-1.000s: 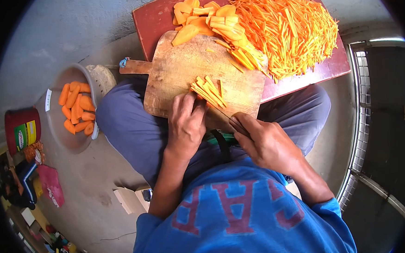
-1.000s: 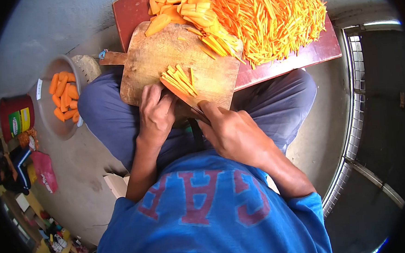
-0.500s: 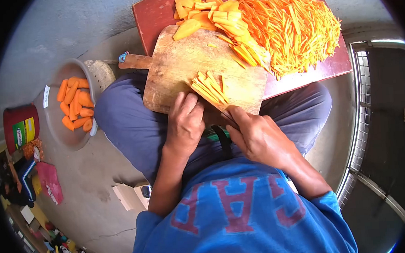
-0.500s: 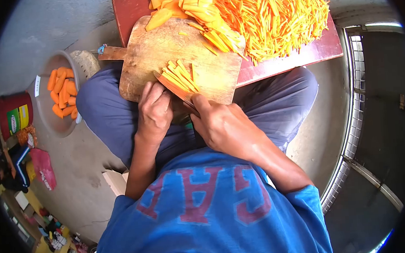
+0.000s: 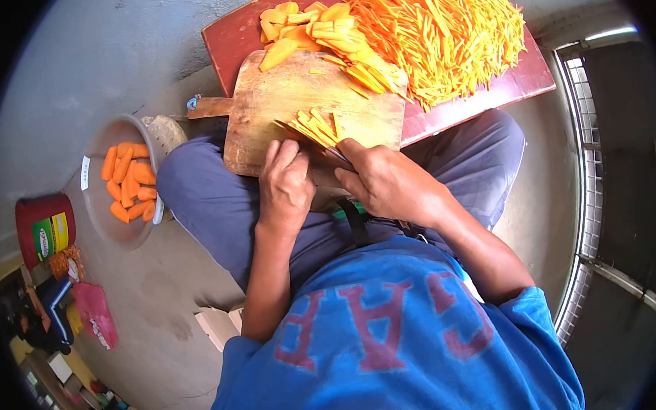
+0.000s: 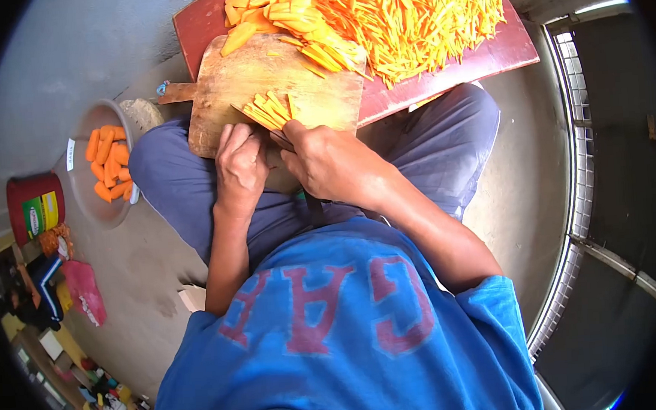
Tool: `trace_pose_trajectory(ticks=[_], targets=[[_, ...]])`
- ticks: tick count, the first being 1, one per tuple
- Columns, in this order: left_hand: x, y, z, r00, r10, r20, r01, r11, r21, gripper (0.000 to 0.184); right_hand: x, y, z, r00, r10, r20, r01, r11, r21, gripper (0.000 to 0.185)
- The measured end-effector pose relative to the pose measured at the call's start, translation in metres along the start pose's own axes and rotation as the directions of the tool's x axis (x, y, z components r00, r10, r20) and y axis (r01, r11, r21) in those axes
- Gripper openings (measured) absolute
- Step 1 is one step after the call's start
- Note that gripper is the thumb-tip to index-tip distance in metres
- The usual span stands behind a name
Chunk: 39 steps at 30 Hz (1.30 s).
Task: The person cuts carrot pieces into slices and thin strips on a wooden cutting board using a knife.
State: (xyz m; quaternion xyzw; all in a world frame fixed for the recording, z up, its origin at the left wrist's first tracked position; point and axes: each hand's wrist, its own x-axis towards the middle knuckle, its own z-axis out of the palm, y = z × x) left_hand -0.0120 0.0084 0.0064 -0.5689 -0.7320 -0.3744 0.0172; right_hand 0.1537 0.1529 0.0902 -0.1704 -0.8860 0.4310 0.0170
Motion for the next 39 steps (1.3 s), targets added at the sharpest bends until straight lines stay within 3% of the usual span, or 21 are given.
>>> trace_pose_trajectory(ticks=[6,18,26,30,37,39], targets=[[0.002,0.002,-0.006,1.0,-0.001,0.006,0.001,1.0,-0.023,0.009,0.004,0.003,0.008,0.998,-0.057,-0.012,0.057,0.998,0.007,0.026],[0.002,0.0,-0.008,0.998,-0.017,0.055,0.02,0.997,-0.068,0.016,-0.01,-0.011,0.001,0.996,0.083,0.043,-0.083,0.996,0.013,0.03],[-0.003,0.002,-0.004,0.999,-0.018,0.044,0.018,1.0,0.004,0.021,-0.025,-0.021,-0.016,0.974,0.185,0.131,-0.187,0.982,0.005,0.031],[-0.003,0.007,-0.006,0.998,-0.017,0.053,0.017,1.0,0.003,0.021,-0.007,-0.014,-0.003,0.993,0.089,0.073,-0.091,0.995,0.028,0.031],[-0.005,0.001,-0.002,1.0,-0.013,0.016,0.012,1.0,0.004,0.023,0.001,0.002,-0.007,0.996,0.068,0.053,-0.072,0.994,0.086,0.026],[-0.005,0.001,0.0,1.0,-0.004,-0.01,0.004,1.0,0.002,0.024,-0.014,0.002,-0.017,0.989,0.13,0.073,-0.138,0.982,0.128,0.028]])
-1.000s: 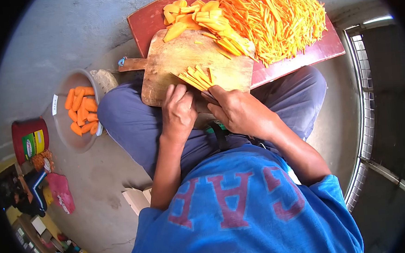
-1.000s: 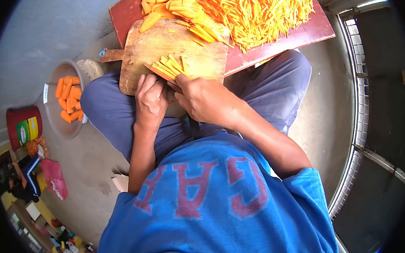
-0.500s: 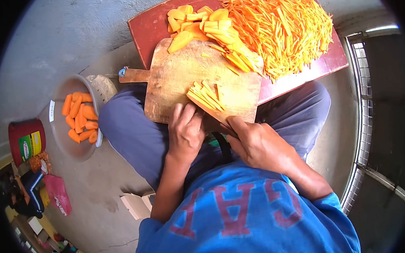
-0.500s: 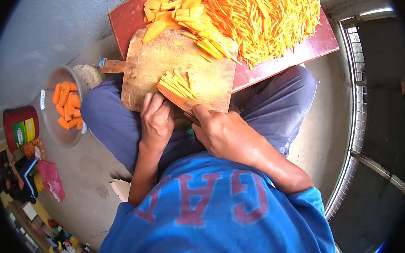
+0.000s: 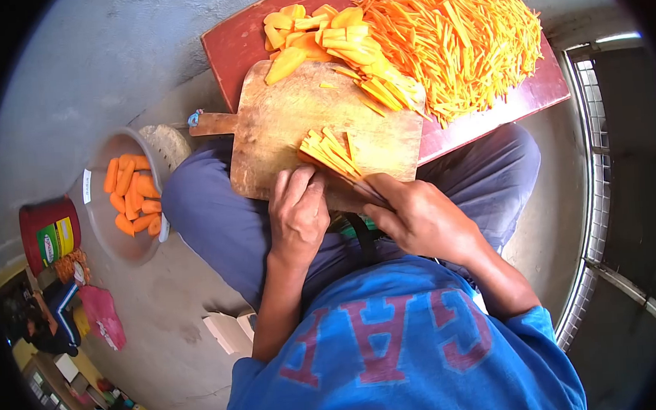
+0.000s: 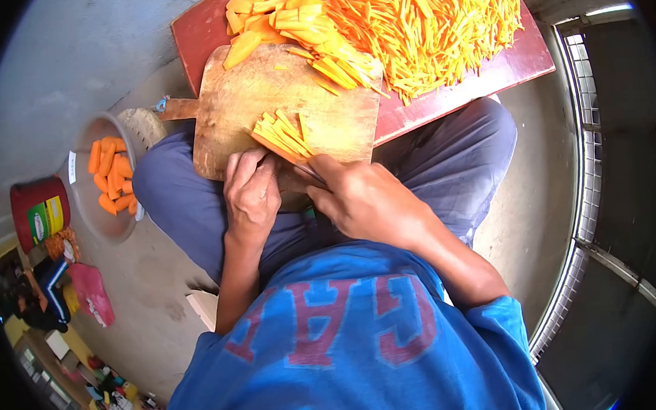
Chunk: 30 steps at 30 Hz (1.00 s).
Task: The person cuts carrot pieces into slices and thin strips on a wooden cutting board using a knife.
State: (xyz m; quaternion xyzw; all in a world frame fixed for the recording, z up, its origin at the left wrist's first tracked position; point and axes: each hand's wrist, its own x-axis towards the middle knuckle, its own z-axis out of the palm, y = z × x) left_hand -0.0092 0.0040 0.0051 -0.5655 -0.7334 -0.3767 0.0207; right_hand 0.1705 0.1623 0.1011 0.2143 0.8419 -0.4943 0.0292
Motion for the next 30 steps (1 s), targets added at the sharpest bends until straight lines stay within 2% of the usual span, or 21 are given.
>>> trace_pose_trajectory(ticks=[2,14,17,21,22,28,30], targets=[[-0.002,0.0,0.0,1.0,-0.01,-0.02,0.01,1.0,0.006,0.026,-0.013,-0.007,-0.004,0.999,0.023,-0.037,-0.021,0.999,0.05,0.031],[0.0,-0.007,-0.001,1.0,0.004,-0.025,-0.004,1.0,0.022,0.027,-0.009,-0.016,0.008,0.999,0.023,0.026,-0.021,0.998,-0.064,0.03],[0.003,-0.006,-0.001,1.0,0.009,-0.016,-0.009,1.0,0.013,0.025,0.0,-0.017,0.015,0.997,-0.06,-0.045,0.057,0.996,-0.074,0.03],[0.003,-0.005,-0.003,1.0,-0.02,-0.002,0.02,1.0,-0.011,0.024,0.024,-0.015,0.019,0.999,-0.052,0.013,0.054,0.991,-0.123,0.028],[0.003,-0.006,-0.003,1.0,-0.021,-0.009,0.021,1.0,-0.016,0.024,0.023,-0.01,0.021,0.994,-0.104,-0.022,0.101,0.991,-0.091,0.026],[-0.001,-0.007,0.001,0.999,-0.036,-0.036,0.036,0.999,-0.001,0.024,-0.004,-0.021,0.008,0.999,0.016,0.043,-0.012,0.996,-0.089,0.026],[0.0,-0.008,0.001,0.999,-0.026,-0.038,0.026,1.0,-0.007,0.024,-0.004,-0.022,0.006,0.999,-0.014,0.032,0.017,0.996,-0.09,0.026]])
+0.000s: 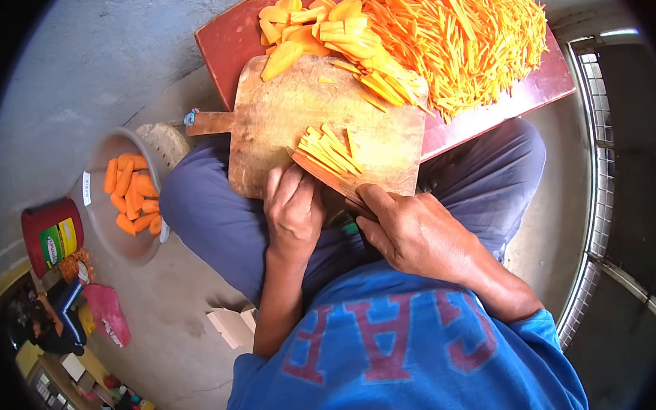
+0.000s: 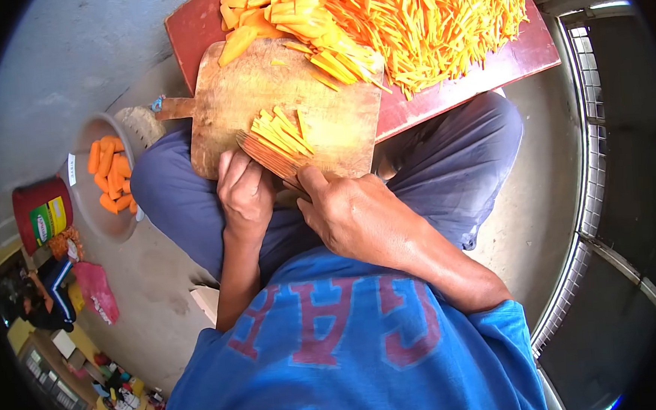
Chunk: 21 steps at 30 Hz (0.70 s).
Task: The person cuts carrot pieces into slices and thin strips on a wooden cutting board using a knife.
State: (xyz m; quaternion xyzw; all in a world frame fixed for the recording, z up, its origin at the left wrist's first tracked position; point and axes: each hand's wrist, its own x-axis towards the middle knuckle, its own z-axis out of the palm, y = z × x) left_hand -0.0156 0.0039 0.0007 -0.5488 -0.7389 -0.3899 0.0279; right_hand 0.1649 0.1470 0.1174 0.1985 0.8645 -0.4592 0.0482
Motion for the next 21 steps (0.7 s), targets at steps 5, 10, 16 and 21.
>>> trace_pose_trajectory(ticks=[5,10,16,21], targets=[[-0.001,-0.001,0.001,0.999,0.007,-0.036,-0.007,1.0,-0.011,0.022,0.002,-0.007,-0.005,1.0,0.018,0.006,-0.018,0.999,0.03,0.026],[0.0,0.001,-0.001,1.0,-0.016,-0.007,0.016,1.0,0.003,0.021,0.023,0.01,0.008,0.999,-0.025,-0.028,0.026,0.999,0.035,0.024],[-0.001,0.0,-0.001,1.0,-0.001,-0.023,0.001,1.0,-0.007,0.024,0.009,0.008,0.004,1.0,0.017,-0.026,-0.015,0.997,0.07,0.027],[0.0,0.0,0.0,1.0,-0.011,-0.013,0.011,1.0,-0.014,0.027,0.002,0.0,-0.007,0.994,0.093,0.051,-0.095,0.994,0.046,0.028]])
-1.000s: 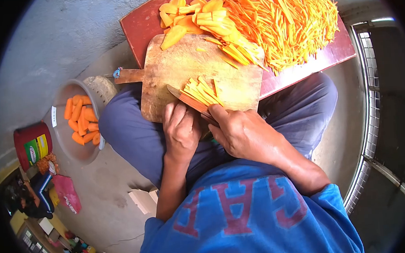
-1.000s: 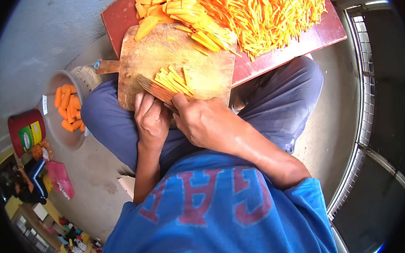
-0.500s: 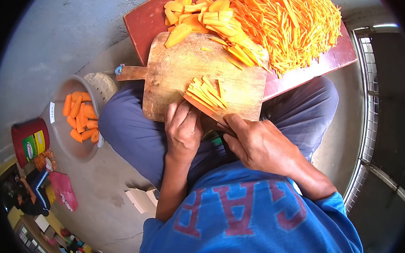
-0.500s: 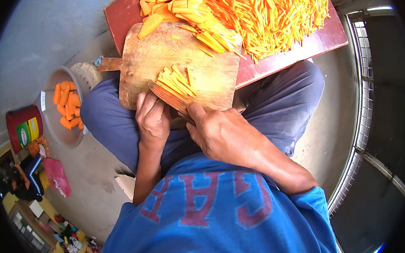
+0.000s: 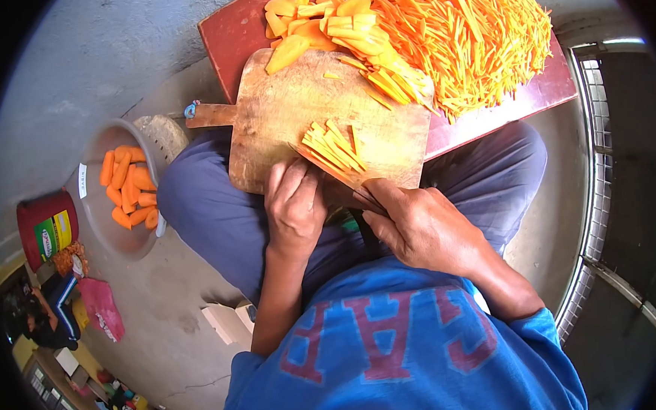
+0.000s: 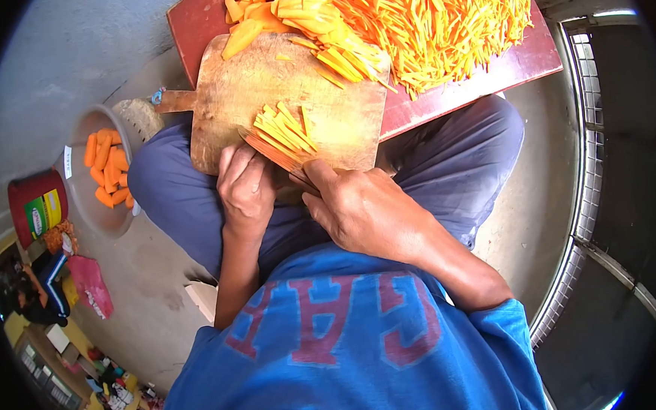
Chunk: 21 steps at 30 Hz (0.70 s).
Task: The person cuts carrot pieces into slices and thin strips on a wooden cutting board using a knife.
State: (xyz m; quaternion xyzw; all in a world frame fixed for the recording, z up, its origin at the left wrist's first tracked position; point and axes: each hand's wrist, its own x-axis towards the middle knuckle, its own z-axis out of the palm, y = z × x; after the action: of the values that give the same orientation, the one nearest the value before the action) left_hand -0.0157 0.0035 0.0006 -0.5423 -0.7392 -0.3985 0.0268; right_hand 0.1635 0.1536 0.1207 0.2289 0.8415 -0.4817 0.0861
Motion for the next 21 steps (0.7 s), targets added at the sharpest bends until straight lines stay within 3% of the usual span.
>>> trace_pose_trajectory(ticks=[7,16,21], targets=[[0.001,0.001,0.001,0.999,0.003,-0.034,-0.003,1.0,0.001,0.028,0.002,0.002,-0.002,0.999,-0.039,-0.02,0.039,0.999,0.026,0.029],[0.002,0.001,0.0,1.0,-0.021,0.004,0.021,1.0,0.007,0.017,0.022,0.015,0.013,0.988,-0.13,-0.081,0.131,0.991,0.017,0.031],[0.007,0.006,0.0,0.998,-0.046,0.042,0.043,0.997,0.062,0.02,0.003,0.02,0.003,0.983,-0.138,-0.12,0.14,0.99,0.007,0.031]])
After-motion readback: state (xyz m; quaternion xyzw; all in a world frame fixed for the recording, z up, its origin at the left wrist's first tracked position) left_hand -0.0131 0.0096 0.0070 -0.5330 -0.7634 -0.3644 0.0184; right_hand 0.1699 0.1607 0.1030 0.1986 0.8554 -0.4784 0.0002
